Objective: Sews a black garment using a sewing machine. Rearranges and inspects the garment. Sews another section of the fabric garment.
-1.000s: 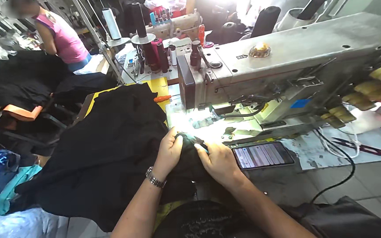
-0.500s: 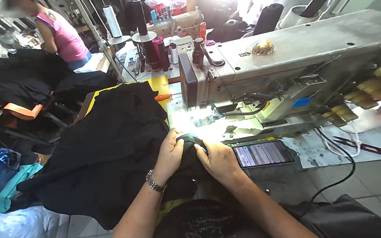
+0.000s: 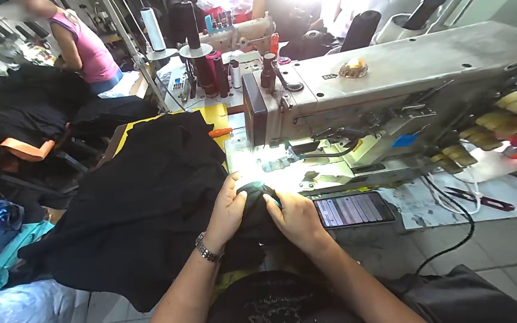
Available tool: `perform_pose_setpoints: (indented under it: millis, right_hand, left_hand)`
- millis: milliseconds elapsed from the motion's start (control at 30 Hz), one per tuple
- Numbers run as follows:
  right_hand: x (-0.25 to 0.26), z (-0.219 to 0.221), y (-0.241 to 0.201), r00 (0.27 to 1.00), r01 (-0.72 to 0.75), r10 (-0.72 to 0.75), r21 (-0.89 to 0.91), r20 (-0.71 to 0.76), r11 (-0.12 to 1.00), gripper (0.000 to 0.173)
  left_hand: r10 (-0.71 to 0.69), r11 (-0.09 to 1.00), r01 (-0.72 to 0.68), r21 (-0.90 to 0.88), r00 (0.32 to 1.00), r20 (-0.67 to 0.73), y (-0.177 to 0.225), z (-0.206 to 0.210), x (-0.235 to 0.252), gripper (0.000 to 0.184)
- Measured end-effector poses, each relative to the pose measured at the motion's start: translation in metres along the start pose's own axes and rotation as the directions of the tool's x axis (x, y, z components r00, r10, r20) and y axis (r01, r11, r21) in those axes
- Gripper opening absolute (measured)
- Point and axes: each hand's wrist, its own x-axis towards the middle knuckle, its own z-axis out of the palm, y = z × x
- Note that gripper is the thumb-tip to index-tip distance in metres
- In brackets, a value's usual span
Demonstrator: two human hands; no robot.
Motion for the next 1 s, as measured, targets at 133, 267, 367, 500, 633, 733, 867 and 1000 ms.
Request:
perform_pose_setpoints:
  millis: [133, 267, 367, 500, 633, 733, 867, 1000]
  right_hand:
    - [-0.001, 0.004, 0.004, 0.999, -0.004, 0.006, 0.054, -0.046, 0.999, 0.034]
    - [-0.002, 0.008, 0.008, 0.996, 0.008, 0.000, 0.083, -0.093, 0.997, 0.034]
    - [-0.002, 0.008, 0.009, 0.997, 0.009, -0.003, 0.075, -0.077, 0.997, 0.035]
    - [0.000, 0.007, 0.008, 0.995, -0.020, 0.036, 0.160, -0.097, 0.987, 0.034]
    - [0.004, 0.010, 0.006, 0.986, 0.033, -0.002, 0.182, -0.166, 0.983, 0.026]
    - [0.007, 0.011, 0.005, 0.986, 0.081, -0.065, 0.102, -0.156, 0.992, 0.021]
    - [0.012, 0.012, 0.006, 0.972, 0.132, -0.116, 0.068, -0.202, 0.989, 0.015]
    - [0.010, 0.003, 0.003, 0.956, 0.144, -0.087, 0.190, -0.279, 0.971, 0.016]
  left_hand:
    - [-0.013, 1.000, 0.013, -0.023, 1.000, 0.001, 0.001, 0.000, 0.000, 0.043]
    - [-0.015, 1.000, 0.015, -0.024, 1.000, -0.004, 0.000, 0.001, 0.000, 0.042]
    - [-0.011, 0.999, 0.011, -0.039, 1.000, 0.002, -0.001, 0.001, 0.001, 0.043]
    - [-0.021, 0.999, 0.021, -0.032, 1.000, 0.004, 0.002, 0.003, 0.000, 0.044]
    - [-0.014, 1.000, 0.013, 0.019, 1.000, 0.009, 0.006, 0.005, -0.001, 0.043]
    - [-0.004, 0.997, 0.004, 0.075, 1.000, 0.002, 0.008, 0.007, -0.001, 0.039]
    - [0.029, 0.985, -0.029, 0.172, 1.000, 0.000, 0.011, 0.008, -0.002, 0.034]
    - [0.026, 0.985, -0.025, 0.169, 1.000, -0.003, 0.011, 0.008, -0.001, 0.034]
